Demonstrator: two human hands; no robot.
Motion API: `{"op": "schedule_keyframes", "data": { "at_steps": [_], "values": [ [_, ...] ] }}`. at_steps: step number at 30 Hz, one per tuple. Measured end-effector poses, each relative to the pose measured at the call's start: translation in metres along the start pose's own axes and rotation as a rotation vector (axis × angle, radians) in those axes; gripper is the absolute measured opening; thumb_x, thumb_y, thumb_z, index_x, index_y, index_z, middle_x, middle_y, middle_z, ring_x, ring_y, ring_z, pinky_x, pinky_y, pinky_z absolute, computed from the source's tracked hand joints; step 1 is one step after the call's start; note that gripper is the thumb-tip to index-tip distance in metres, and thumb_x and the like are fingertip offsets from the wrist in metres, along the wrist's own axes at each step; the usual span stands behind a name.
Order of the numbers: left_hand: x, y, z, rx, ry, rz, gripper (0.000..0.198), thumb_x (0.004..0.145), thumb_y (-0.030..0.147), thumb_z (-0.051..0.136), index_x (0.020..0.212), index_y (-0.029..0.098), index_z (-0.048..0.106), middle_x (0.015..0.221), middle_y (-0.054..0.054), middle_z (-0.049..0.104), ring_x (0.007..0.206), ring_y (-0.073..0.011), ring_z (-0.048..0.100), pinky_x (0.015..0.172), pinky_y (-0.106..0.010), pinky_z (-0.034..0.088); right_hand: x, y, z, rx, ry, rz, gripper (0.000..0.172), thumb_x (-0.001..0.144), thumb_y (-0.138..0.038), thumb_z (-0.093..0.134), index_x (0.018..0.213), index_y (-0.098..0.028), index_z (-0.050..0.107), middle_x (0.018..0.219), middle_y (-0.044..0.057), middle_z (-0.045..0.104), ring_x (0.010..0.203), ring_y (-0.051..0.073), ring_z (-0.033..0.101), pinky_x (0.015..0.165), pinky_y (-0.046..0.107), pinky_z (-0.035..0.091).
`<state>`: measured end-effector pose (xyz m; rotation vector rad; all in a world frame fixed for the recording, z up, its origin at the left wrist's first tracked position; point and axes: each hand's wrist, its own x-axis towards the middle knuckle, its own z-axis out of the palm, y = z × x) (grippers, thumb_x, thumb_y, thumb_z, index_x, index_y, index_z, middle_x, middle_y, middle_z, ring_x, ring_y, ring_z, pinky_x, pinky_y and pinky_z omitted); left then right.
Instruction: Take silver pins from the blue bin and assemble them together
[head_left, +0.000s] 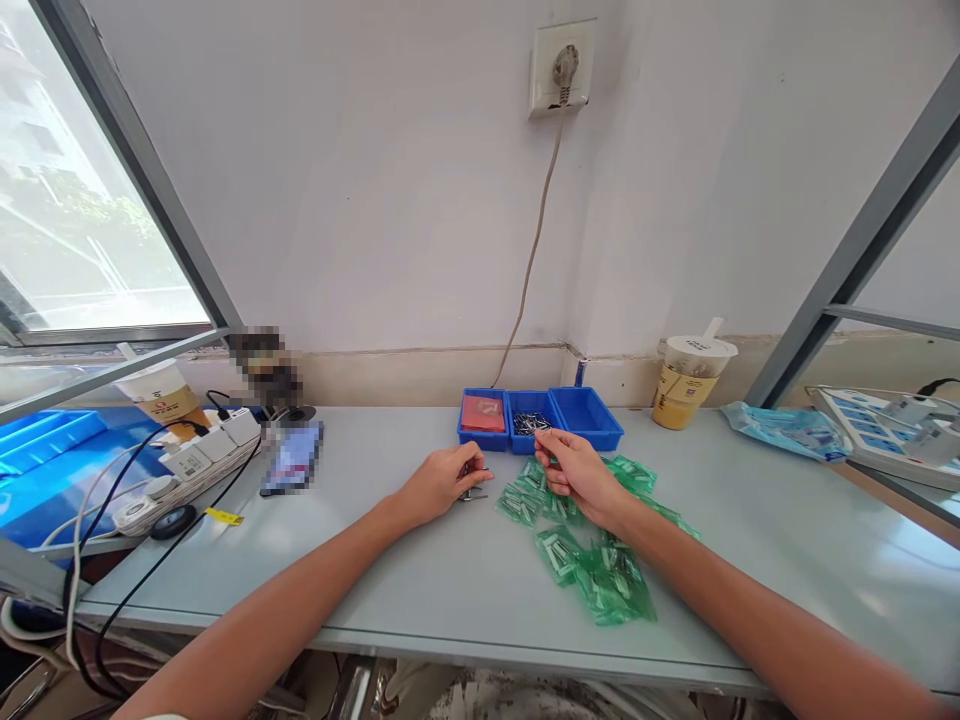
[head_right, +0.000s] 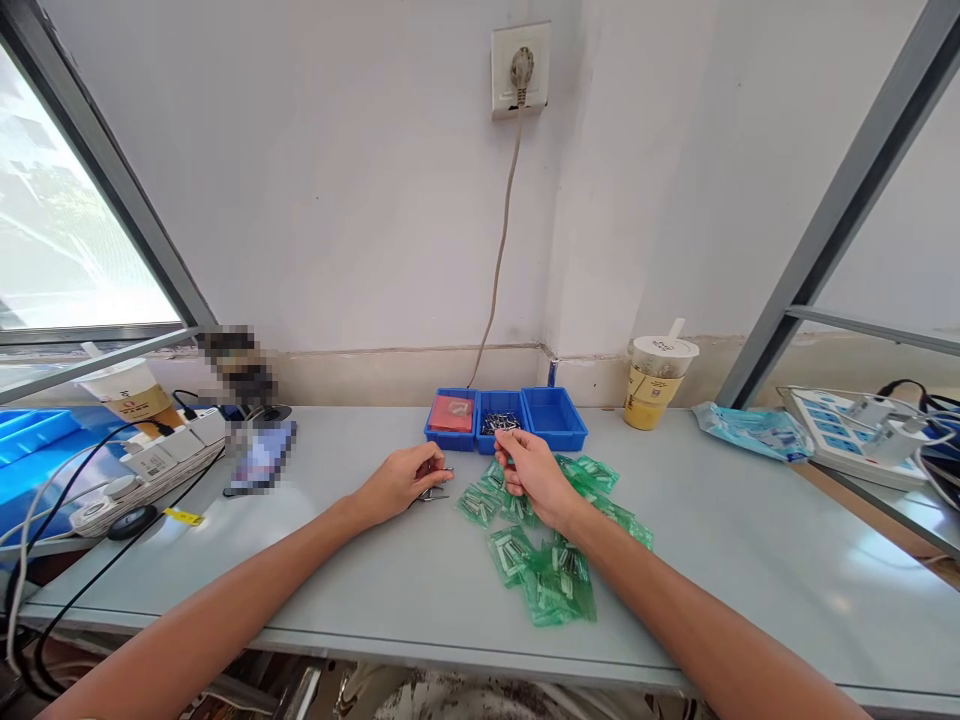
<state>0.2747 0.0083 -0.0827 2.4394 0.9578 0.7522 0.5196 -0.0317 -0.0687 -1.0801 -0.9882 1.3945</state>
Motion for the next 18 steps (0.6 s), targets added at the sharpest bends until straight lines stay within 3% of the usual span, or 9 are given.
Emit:
{"op": "schedule_keyframes", "data": {
  "at_steps": [5,13,18],
  "values": [
    [0.001,0.0,0.001,-0.026,0.028,0.04,0.019,0.099,0.036,0.065,0.092,0.019,0.059,0.082,0.002,0.062,0.069,-0.012,0.05,0.067,-0.024,0.042,0.004,0.002,-0.002,-0.148,0.019,-0.175,0.041,0.087,-0.059,0.07,0.106,-0.024,0.062,0.081,-0.002,0.061,0.043,0.006,0.039,0.037,0.021,0.029],
    [-0.001,0.003,0.002,-0.021,0.065,0.201,0.02,0.105,0.033,0.055,0.103,0.02,0.07,0.098,-0.004,0.067,0.081,-0.0135,0.06,0.077,-0.026,0.05,-0.007,0.008,0.004,-0.894,-0.164,-0.476,0.016,0.097,-0.038,0.06,0.098,-0.024,0.068,0.081,-0.001,0.066,0.066,0.016,0.053,0.06,0.028,0.038],
    [-0.003,0.008,0.003,-0.062,0.1,0.23,0.02,0.103,0.034,0.058,0.101,0.02,0.073,0.095,-0.003,0.069,0.079,-0.0129,0.061,0.075,-0.024,0.05,-0.016,0.003,0.01,-1.015,-0.253,-0.508,0.015,0.099,-0.029,0.055,0.093,-0.022,0.067,0.085,0.0,0.068,0.072,0.016,0.055,0.064,0.028,0.037]
  ]
}}
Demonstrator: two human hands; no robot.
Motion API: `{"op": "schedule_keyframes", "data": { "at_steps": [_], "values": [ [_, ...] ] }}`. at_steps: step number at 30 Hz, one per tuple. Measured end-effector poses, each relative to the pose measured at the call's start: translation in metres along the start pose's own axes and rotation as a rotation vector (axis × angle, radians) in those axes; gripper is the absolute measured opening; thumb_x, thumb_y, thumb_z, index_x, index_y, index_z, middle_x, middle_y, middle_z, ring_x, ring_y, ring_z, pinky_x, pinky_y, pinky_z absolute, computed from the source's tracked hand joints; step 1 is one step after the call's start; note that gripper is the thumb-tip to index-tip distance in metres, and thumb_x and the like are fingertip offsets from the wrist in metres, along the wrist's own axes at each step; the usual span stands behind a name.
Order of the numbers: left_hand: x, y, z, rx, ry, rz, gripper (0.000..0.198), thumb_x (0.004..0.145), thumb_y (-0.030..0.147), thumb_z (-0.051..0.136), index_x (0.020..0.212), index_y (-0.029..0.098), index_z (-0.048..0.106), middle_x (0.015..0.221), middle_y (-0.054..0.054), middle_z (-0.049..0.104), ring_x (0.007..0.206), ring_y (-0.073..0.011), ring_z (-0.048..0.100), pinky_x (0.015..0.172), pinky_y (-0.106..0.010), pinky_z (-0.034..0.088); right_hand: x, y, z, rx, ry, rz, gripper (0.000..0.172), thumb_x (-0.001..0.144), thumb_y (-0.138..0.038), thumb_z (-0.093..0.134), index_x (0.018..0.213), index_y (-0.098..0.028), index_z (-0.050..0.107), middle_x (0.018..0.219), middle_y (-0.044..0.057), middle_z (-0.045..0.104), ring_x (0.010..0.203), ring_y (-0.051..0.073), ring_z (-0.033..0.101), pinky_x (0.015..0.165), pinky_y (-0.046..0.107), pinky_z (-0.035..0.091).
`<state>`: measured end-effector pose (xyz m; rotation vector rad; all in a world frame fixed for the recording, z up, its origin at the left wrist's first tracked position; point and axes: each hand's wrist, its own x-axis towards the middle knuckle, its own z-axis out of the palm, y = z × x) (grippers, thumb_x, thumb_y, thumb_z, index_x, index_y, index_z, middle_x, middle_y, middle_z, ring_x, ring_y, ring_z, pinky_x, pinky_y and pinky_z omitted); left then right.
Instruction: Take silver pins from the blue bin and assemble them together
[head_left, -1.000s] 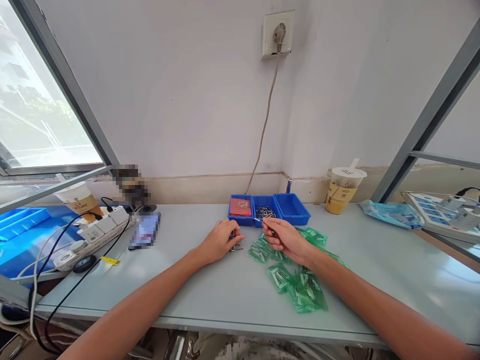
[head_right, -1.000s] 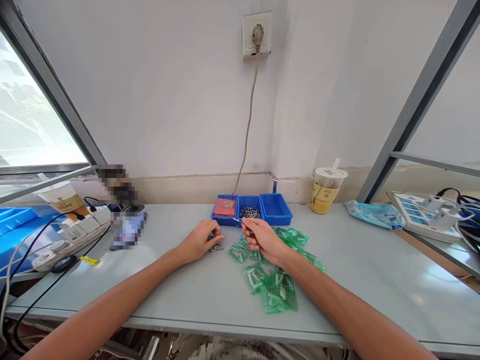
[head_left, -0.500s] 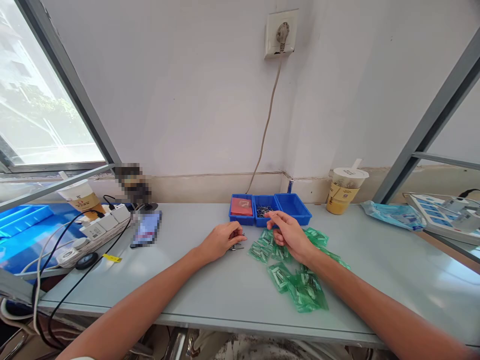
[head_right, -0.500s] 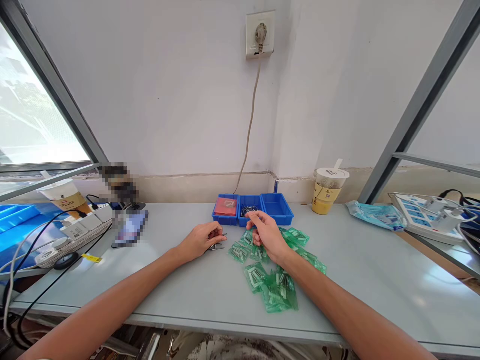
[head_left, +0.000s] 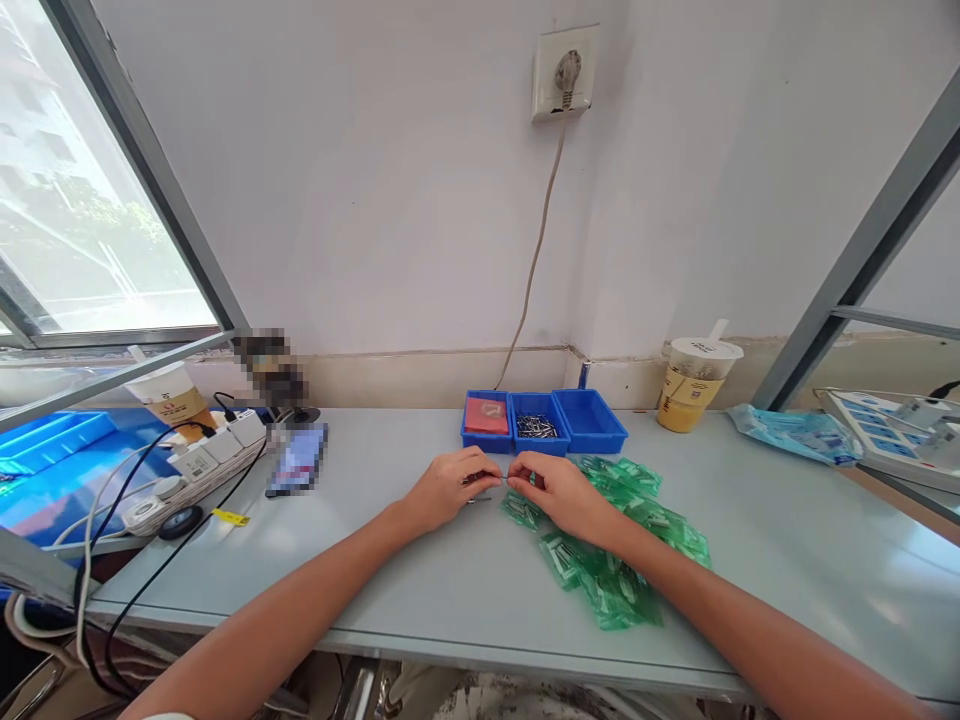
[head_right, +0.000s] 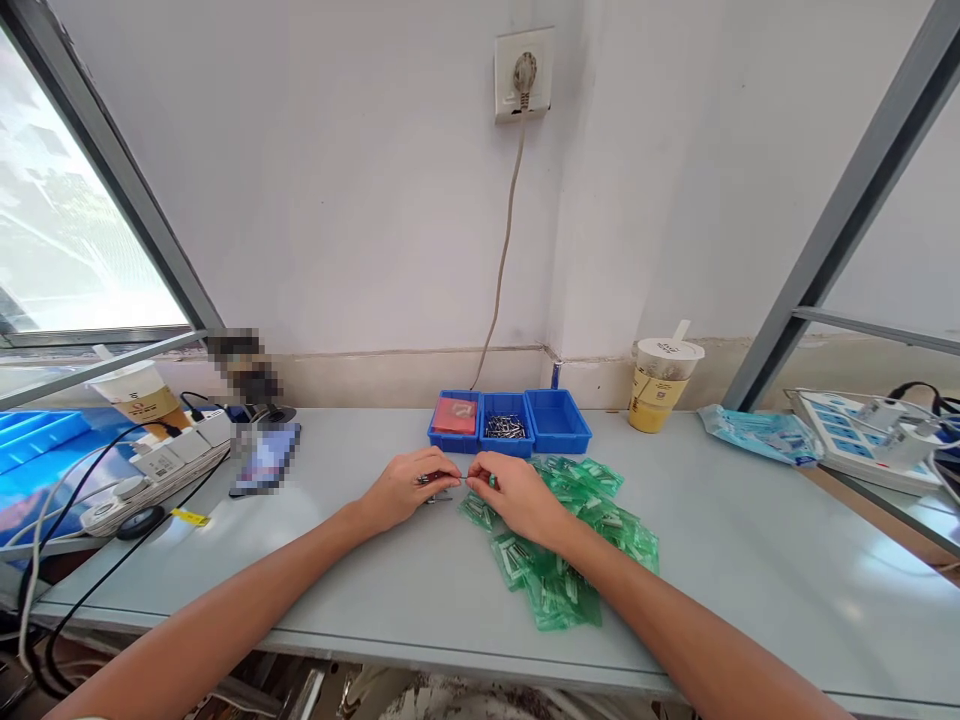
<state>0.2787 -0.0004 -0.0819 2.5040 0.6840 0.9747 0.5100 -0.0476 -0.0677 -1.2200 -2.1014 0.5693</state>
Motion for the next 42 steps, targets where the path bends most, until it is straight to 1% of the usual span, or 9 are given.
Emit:
{"op": "schedule_keyframes", "data": {
  "at_steps": [8,13,17,20,23,27,33,38,42],
  "values": [
    [0.0,0.005,-0.001,0.028,-0.029,-0.066,0.026,0.103,0.045,0.058,0.1,0.02,0.064,0.092,-0.001,0.067,0.08,-0.0146,0.06,0.077,-0.026,0.049,0.0,-0.001,0.0,0.04,-0.002,-0.03,0.018,0.1,-0.026,0.052,0.09,-0.022,0.066,0.083,-0.001,0.065,0.069,0.015,0.051,0.063,0.027,0.035],
    [-0.001,0.007,-0.011,0.28,-0.134,0.004,0.042,0.099,0.058,0.058,0.122,0.023,0.06,0.119,-0.008,0.064,0.106,-0.0241,0.059,0.095,-0.037,0.045,0.002,0.003,-0.004,0.113,0.063,0.039,0.011,0.093,-0.025,0.058,0.083,-0.021,0.061,0.076,-0.002,0.061,0.066,0.015,0.049,0.061,0.027,0.035],
    [-0.004,0.003,-0.017,0.452,-0.25,0.007,0.063,0.09,0.074,0.057,0.128,0.024,0.059,0.122,-0.011,0.06,0.105,-0.0284,0.056,0.091,-0.04,0.042,0.005,0.011,-0.007,0.219,0.133,0.09,0.013,0.094,-0.032,0.059,0.084,-0.022,0.06,0.076,-0.002,0.058,0.069,0.016,0.049,0.063,0.028,0.037],
    [-0.007,-0.002,-0.017,0.507,-0.27,-0.018,0.07,0.085,0.08,0.057,0.128,0.024,0.059,0.119,-0.011,0.058,0.102,-0.0287,0.056,0.087,-0.04,0.042,0.007,0.017,-0.006,0.285,0.192,0.115,0.018,0.094,-0.038,0.059,0.085,-0.022,0.058,0.078,-0.002,0.056,0.071,0.016,0.05,0.063,0.028,0.038],
    [-0.008,-0.005,-0.015,0.544,-0.264,-0.037,0.075,0.081,0.084,0.057,0.124,0.023,0.059,0.116,-0.011,0.058,0.099,-0.029,0.056,0.084,-0.039,0.042,0.009,0.019,-0.005,0.385,0.202,0.164,0.023,0.094,-0.044,0.06,0.085,-0.023,0.056,0.074,-0.003,0.051,0.063,0.014,0.045,0.056,0.026,0.035],
    [-0.006,-0.007,-0.014,0.526,-0.266,-0.037,0.061,0.091,0.077,0.052,0.116,0.021,0.059,0.112,-0.009,0.058,0.098,-0.027,0.057,0.084,-0.038,0.045,0.01,0.016,-0.005,0.552,0.204,0.244,0.031,0.091,-0.052,0.064,0.083,-0.023,0.057,0.067,-0.005,0.048,0.052,0.011,0.037,0.047,0.024,0.028],
    [-0.003,-0.009,-0.012,0.471,-0.276,-0.022,0.041,0.102,0.06,0.049,0.111,0.021,0.058,0.109,-0.007,0.06,0.097,-0.023,0.059,0.081,-0.033,0.046,0.011,0.01,-0.009,0.761,0.188,0.382,0.039,0.087,-0.058,0.065,0.079,-0.019,0.065,0.068,-0.002,0.055,0.05,0.008,0.037,0.045,0.022,0.022],
    [-0.002,-0.012,-0.01,0.383,-0.245,-0.048,0.034,0.101,0.055,0.054,0.105,0.021,0.058,0.106,-0.005,0.061,0.096,-0.0215,0.059,0.08,-0.031,0.045,0.01,0.013,-0.009,0.837,0.197,0.344,0.034,0.085,-0.054,0.071,0.084,-0.021,0.065,0.076,-0.002,0.061,0.051,0.008,0.037,0.045,0.022,0.021],
    [0.0,-0.015,-0.008,0.316,-0.228,-0.071,0.033,0.1,0.053,0.058,0.1,0.02,0.059,0.1,-0.005,0.063,0.093,-0.0211,0.058,0.079,-0.03,0.044,0.011,0.017,-0.007,0.686,0.258,0.244,0.031,0.083,-0.05,0.075,0.084,-0.023,0.062,0.074,-0.003,0.058,0.052,0.009,0.037,0.046,0.024,0.024]
  ]
}}
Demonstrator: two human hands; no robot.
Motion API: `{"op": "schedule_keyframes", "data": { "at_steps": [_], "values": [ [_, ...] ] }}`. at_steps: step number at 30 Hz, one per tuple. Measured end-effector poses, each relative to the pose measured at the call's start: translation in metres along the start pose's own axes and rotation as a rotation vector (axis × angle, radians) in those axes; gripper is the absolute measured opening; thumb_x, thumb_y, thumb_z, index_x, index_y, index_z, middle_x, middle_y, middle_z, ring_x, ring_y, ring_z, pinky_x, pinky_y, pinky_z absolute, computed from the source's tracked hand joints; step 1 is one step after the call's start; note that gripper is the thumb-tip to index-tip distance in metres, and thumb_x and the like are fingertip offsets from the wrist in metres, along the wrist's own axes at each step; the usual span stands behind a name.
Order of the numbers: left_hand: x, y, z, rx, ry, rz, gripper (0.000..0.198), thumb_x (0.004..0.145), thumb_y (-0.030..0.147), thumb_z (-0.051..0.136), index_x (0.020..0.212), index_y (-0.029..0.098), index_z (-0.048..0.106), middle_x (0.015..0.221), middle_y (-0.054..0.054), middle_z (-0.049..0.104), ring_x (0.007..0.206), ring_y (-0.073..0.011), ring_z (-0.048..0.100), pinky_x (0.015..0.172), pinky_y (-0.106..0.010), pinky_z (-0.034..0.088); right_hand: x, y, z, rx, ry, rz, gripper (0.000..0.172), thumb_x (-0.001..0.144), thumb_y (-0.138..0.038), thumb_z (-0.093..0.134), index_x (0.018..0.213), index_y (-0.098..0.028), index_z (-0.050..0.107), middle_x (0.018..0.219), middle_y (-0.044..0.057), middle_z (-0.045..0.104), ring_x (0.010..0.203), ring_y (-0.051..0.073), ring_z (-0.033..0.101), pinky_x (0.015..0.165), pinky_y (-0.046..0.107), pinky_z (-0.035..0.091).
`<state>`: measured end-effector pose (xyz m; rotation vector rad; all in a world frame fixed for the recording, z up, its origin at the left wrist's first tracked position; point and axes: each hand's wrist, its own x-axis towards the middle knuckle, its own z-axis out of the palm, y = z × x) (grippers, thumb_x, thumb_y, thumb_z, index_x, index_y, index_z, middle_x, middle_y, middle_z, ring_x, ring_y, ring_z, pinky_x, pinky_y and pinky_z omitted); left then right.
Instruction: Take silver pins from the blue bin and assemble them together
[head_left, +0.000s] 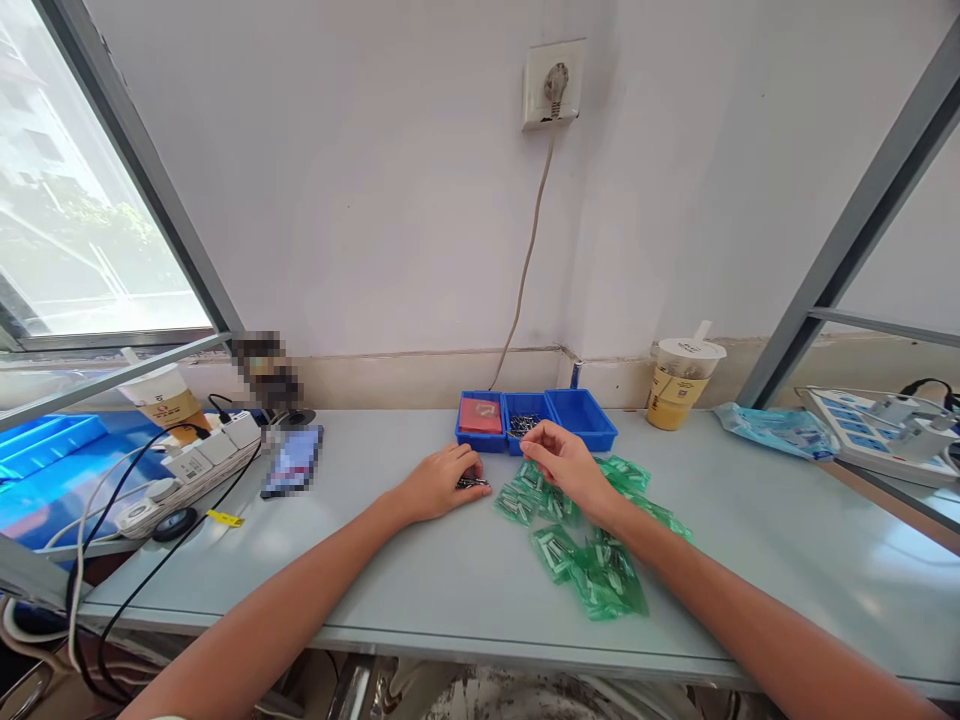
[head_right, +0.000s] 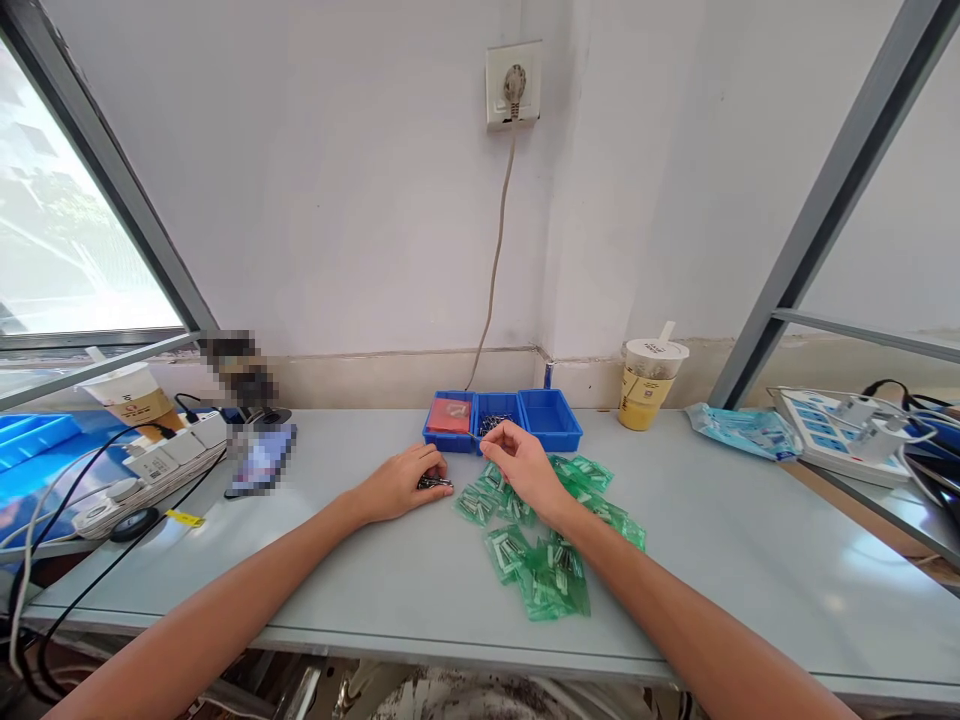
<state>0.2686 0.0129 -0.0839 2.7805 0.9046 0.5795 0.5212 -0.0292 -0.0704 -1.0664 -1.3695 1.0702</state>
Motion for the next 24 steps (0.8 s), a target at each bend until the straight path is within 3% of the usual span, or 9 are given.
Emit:
{"op": "schedule_keyframes", "data": {
  "at_steps": [4,14,19,24],
  "values": [
    [0.002,-0.002,0.002,-0.053,0.001,0.0,0.033,0.099,0.052,0.059,0.096,0.02,0.061,0.095,-0.004,0.066,0.09,-0.0211,0.057,0.083,-0.032,0.043,0.0,0.0,0.001,-0.117,0.024,-0.089,0.03,0.085,-0.052,0.073,0.087,-0.024,0.064,0.075,-0.002,0.056,0.055,0.012,0.04,0.048,0.025,0.03],
    [0.002,-0.003,0.003,-0.178,0.005,-0.034,0.034,0.1,0.053,0.058,0.094,0.019,0.062,0.093,-0.004,0.066,0.088,-0.0199,0.058,0.081,-0.031,0.045,-0.006,-0.01,0.002,0.281,-0.142,0.216,0.038,0.085,-0.054,0.073,0.08,-0.018,0.064,0.07,-0.002,0.05,0.053,0.008,0.038,0.044,0.022,0.023],
    [0.002,-0.004,0.003,-0.253,-0.001,-0.039,0.036,0.101,0.054,0.055,0.097,0.019,0.064,0.098,-0.005,0.069,0.091,-0.0196,0.061,0.083,-0.031,0.048,-0.005,-0.01,0.0,0.346,-0.088,0.23,0.033,0.077,-0.046,0.082,0.083,-0.019,0.063,0.081,-0.001,0.055,0.053,0.006,0.038,0.042,0.021,0.021],
    [0.002,-0.004,0.002,-0.249,0.011,-0.023,0.032,0.102,0.05,0.056,0.101,0.02,0.068,0.1,-0.005,0.068,0.094,-0.0198,0.062,0.087,-0.032,0.048,-0.003,-0.004,-0.002,0.363,-0.014,0.248,0.032,0.079,-0.045,0.08,0.077,-0.017,0.062,0.074,-0.002,0.052,0.048,0.004,0.032,0.04,0.02,0.021]
  ]
}}
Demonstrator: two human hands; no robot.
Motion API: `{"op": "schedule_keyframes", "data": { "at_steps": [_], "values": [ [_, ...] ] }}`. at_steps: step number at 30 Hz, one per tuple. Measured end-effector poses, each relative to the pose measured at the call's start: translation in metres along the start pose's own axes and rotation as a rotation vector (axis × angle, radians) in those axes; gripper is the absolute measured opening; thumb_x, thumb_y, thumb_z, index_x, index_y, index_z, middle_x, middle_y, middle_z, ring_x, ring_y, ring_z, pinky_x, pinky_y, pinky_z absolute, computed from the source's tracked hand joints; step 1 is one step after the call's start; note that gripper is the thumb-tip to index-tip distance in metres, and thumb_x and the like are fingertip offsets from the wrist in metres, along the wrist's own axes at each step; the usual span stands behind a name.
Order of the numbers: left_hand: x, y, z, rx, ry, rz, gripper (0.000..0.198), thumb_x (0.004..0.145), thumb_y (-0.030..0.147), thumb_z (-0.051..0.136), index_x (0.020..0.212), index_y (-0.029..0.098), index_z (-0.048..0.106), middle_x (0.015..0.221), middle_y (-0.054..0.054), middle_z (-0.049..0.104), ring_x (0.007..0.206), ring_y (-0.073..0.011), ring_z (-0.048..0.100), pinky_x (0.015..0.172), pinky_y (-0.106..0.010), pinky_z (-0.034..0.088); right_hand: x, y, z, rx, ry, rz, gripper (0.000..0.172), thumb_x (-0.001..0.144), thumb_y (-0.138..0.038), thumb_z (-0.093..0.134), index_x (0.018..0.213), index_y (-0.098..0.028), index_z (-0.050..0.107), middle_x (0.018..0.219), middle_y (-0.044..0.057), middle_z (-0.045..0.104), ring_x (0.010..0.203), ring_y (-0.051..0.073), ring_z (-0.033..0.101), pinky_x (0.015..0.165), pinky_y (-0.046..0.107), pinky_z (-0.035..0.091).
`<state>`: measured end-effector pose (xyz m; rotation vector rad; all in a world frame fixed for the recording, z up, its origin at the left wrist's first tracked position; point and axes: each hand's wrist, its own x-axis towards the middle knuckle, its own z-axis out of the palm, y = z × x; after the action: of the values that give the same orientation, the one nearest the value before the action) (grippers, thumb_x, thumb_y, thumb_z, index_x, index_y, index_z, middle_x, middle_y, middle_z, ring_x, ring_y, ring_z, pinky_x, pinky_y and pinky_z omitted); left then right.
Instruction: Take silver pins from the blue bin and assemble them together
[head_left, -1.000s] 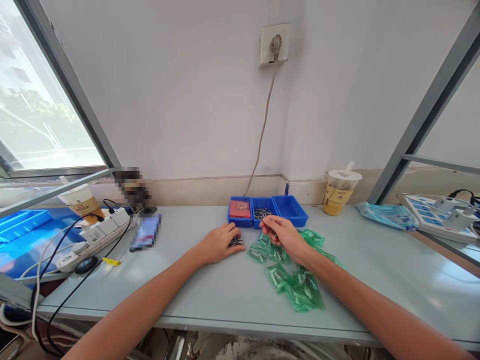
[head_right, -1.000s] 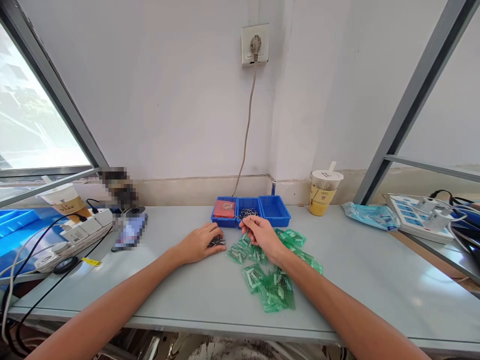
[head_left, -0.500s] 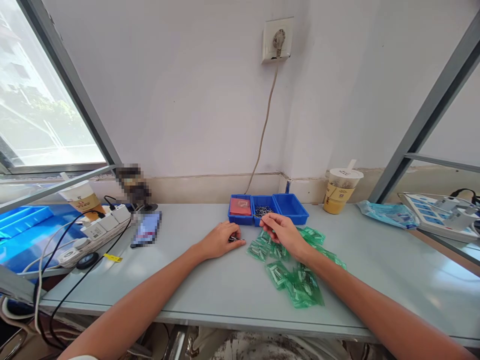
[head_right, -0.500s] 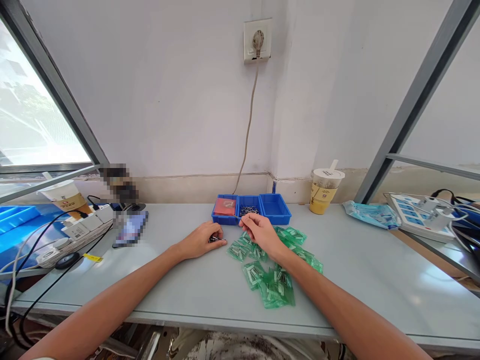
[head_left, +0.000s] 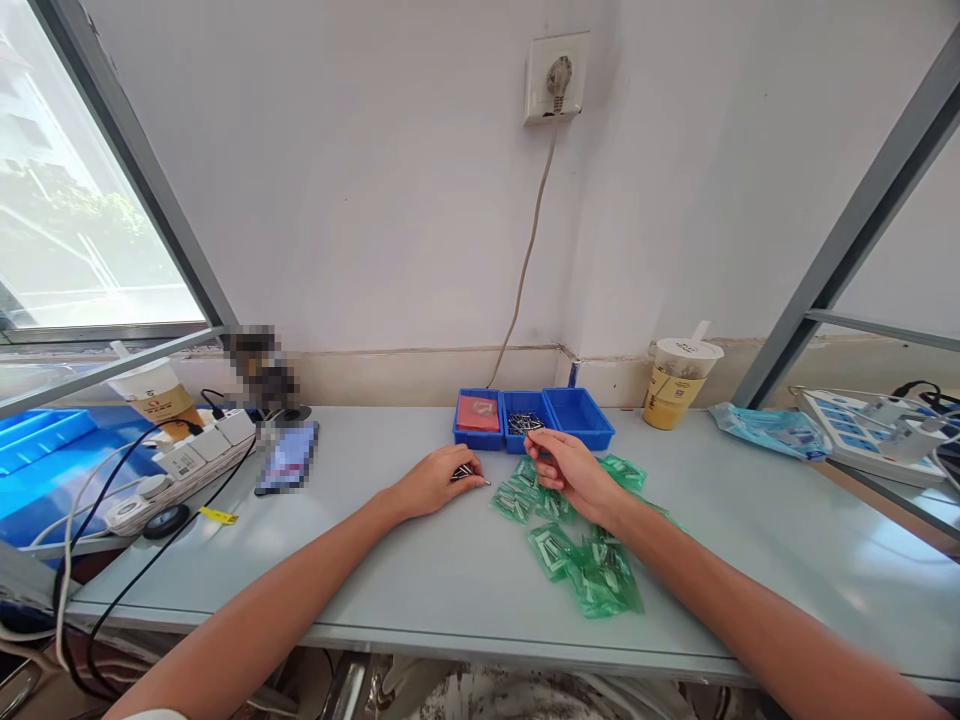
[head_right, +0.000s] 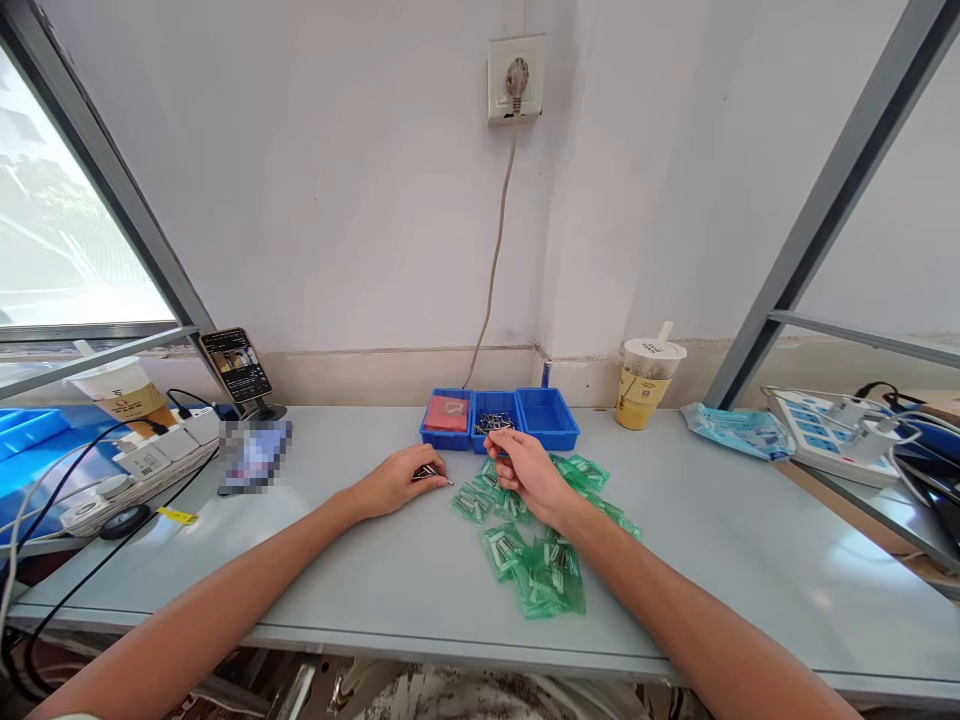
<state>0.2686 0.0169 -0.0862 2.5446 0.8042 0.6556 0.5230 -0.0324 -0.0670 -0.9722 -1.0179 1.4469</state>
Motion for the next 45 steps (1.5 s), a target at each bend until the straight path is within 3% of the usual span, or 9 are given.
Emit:
{"op": "schedule_keyframes", "data": {
  "at_steps": [6,10,13,16,20,35,45],
  "values": [
    [-0.005,0.0,-0.007,0.035,-0.009,0.022,0.027,0.101,0.047,0.059,0.106,0.022,0.068,0.105,-0.006,0.065,0.101,-0.0212,0.06,0.09,-0.033,0.048,0.001,-0.001,-0.002,-0.035,0.144,-0.054,0.031,0.08,-0.047,0.077,0.086,-0.018,0.066,0.074,-0.001,0.055,0.045,0.004,0.031,0.04,0.021,0.019],
    [-0.007,0.001,-0.011,0.066,-0.004,0.008,0.027,0.098,0.045,0.064,0.11,0.021,0.066,0.107,-0.007,0.063,0.101,-0.022,0.059,0.089,-0.033,0.048,0.002,0.0,-0.004,-0.254,0.182,-0.146,0.038,0.089,-0.055,0.067,0.106,-0.022,0.068,0.087,0.003,0.066,0.047,0.008,0.039,0.042,0.025,0.026],
    [-0.007,0.001,-0.009,0.072,0.011,0.01,0.023,0.1,0.042,0.061,0.105,0.02,0.065,0.103,-0.007,0.062,0.1,-0.0219,0.058,0.089,-0.033,0.048,0.002,0.007,-0.004,-0.626,0.095,-0.326,0.026,0.094,-0.048,0.063,0.102,-0.023,0.068,0.086,0.002,0.066,0.058,0.014,0.049,0.053,0.028,0.037],
    [-0.005,0.002,-0.005,0.054,0.017,0.022,0.021,0.102,0.04,0.057,0.103,0.02,0.063,0.103,-0.006,0.062,0.099,-0.0212,0.057,0.09,-0.033,0.047,0.0,0.016,-0.001,-1.043,-0.086,-0.513,0.015,0.097,-0.036,0.061,0.1,-0.024,0.07,0.095,0.004,0.066,0.081,0.02,0.059,0.073,0.033,0.044],
    [-0.003,0.003,-0.001,0.033,-0.005,0.029,0.021,0.103,0.04,0.057,0.102,0.021,0.064,0.101,-0.005,0.063,0.097,-0.0207,0.055,0.089,-0.033,0.047,-0.005,0.023,0.005,-1.336,-0.229,-0.563,0.014,0.1,-0.032,0.062,0.107,-0.024,0.07,0.103,0.006,0.066,0.098,0.024,0.059,0.085,0.037,0.043],
    [-0.001,0.006,0.003,0.046,-0.011,0.089,0.02,0.104,0.037,0.057,0.096,0.021,0.067,0.1,-0.004,0.063,0.099,-0.0204,0.056,0.091,-0.033,0.046,-0.006,0.022,0.015,-1.454,-0.191,-0.496,0.008,0.096,-0.016,0.058,0.092,-0.02,0.063,0.095,0.003,0.065,0.092,0.021,0.06,0.077,0.033,0.036],
    [0.0,0.005,0.006,0.055,0.012,0.092,0.017,0.103,0.034,0.059,0.096,0.021,0.066,0.099,-0.004,0.064,0.098,-0.0202,0.057,0.089,-0.033,0.047,-0.011,0.019,0.019,-1.464,-0.238,-0.565,0.008,0.1,-0.019,0.056,0.094,-0.023,0.06,0.099,0.003,0.064,0.091,0.021,0.059,0.078,0.032,0.039]
  ]
}}
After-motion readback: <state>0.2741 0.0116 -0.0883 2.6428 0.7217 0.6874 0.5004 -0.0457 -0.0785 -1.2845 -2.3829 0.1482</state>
